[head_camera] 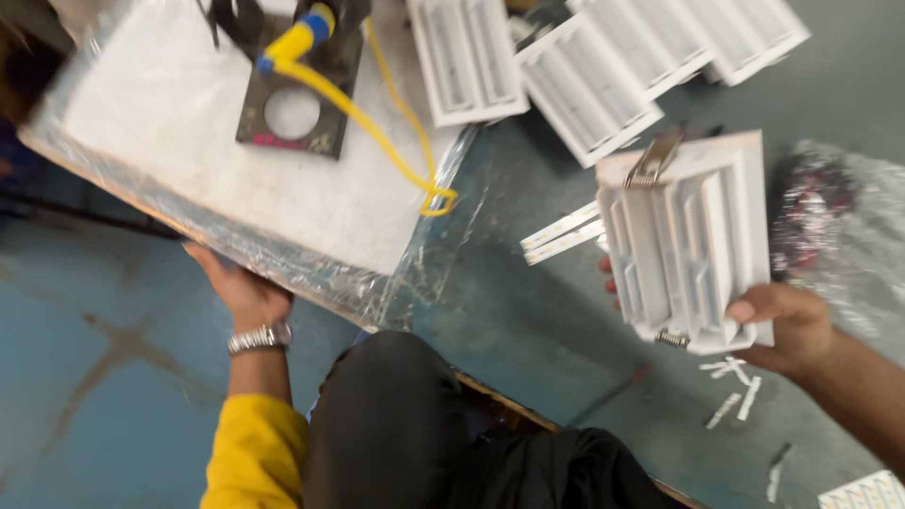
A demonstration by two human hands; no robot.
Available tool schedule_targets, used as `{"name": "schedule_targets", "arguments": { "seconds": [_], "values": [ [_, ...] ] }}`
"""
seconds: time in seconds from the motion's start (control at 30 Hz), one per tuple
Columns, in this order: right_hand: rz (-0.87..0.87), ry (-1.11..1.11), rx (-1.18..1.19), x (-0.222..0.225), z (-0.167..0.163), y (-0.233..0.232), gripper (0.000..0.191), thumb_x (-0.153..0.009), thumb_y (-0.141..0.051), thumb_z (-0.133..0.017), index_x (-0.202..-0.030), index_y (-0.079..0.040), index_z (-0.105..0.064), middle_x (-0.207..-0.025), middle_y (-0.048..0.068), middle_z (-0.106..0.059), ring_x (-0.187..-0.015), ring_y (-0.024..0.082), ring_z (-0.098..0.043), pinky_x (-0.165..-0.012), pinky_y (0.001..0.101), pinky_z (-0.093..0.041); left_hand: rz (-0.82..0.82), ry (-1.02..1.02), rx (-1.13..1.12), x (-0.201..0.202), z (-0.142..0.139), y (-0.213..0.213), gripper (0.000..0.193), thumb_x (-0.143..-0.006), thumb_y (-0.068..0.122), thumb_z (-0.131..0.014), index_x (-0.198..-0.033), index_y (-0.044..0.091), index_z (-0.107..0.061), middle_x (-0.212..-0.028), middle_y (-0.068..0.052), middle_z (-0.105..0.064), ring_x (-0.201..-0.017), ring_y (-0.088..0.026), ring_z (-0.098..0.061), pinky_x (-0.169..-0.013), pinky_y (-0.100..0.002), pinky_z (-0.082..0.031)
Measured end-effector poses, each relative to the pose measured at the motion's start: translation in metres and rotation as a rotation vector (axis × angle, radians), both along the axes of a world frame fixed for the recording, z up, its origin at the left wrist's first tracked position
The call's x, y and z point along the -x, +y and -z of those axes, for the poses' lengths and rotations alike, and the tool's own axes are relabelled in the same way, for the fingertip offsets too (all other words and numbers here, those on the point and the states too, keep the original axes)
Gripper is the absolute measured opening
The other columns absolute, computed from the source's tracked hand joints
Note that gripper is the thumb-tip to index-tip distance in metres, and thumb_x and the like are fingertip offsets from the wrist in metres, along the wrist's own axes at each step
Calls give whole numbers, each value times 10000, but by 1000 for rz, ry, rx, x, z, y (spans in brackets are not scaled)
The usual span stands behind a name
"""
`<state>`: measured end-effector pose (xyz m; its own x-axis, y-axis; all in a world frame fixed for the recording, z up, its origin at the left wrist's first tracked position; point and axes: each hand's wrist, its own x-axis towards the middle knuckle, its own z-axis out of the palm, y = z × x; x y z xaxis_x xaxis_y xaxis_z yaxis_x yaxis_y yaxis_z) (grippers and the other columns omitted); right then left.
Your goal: The person solders wires to LED strips using a soldering iron and solder wire. They place the LED strips into white plastic housings and continue soldering additional units on a workbench.
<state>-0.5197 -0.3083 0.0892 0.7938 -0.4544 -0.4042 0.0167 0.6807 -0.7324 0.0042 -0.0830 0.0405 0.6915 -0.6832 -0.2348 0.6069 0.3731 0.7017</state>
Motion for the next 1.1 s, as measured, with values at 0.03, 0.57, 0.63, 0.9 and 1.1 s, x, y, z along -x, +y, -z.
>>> {"name": "schedule_targets", "arguments": {
  "seconds": [0.03,0.57,0.63,0.9,1.1],
  "values": [
    [86,94,-13,4,14,-6,898,-729,-216,-732,-1478,122,-370,-1385,368,-497,-1216,463,-572,-1037,535,-460,-5,-213,38,-12,4,-5,1148,-831,853,-517,-1653,126,-178,-1720,-106,-259,-1566,-338,-335,-1317,-490,-295],
    [193,140,471,-127,-24,111,1153,-826,-643,-732,-1626,45,-268,-1490,275,-491,-1367,385,-519,-1095,473,-426,224,-47,160,-93,85,28,732,-953,524,-612,-1486,51,-443,-1452,-141,-525,-1344,-302,-537,-1151,-432,-450],
    [272,346,376,-150,-20,131,1181,-812,-733,-675,-1617,45,-301,-1502,260,-490,-1354,389,-530,-1091,477,-439,304,-54,115,-105,90,41,652,-969,468,-626,-1435,33,-489,-1383,-141,-563,-1288,-296,-567,-1102,-409,-470],
    [351,191,543,-194,-46,215,1216,-825,-801,-620,-1608,60,-270,-1411,385,-506,-1221,474,-607,-988,601,-536,423,-750,-615,-202,76,98,345,-1032,241,-680,-1232,-40,-670,-1105,-142,-717,-1062,-271,-689,-908,-320,-549],
    [245,-106,256,-248,-19,218,1294,-750,-769,-729,-1618,52,-234,-1440,403,-460,-1264,529,-541,-1060,657,-461,487,-442,20,-245,72,179,281,-1061,232,-635,-1182,-21,-609,-1090,-223,-671,-901,-292,-755,-724,-355,-608]
  ]
}}
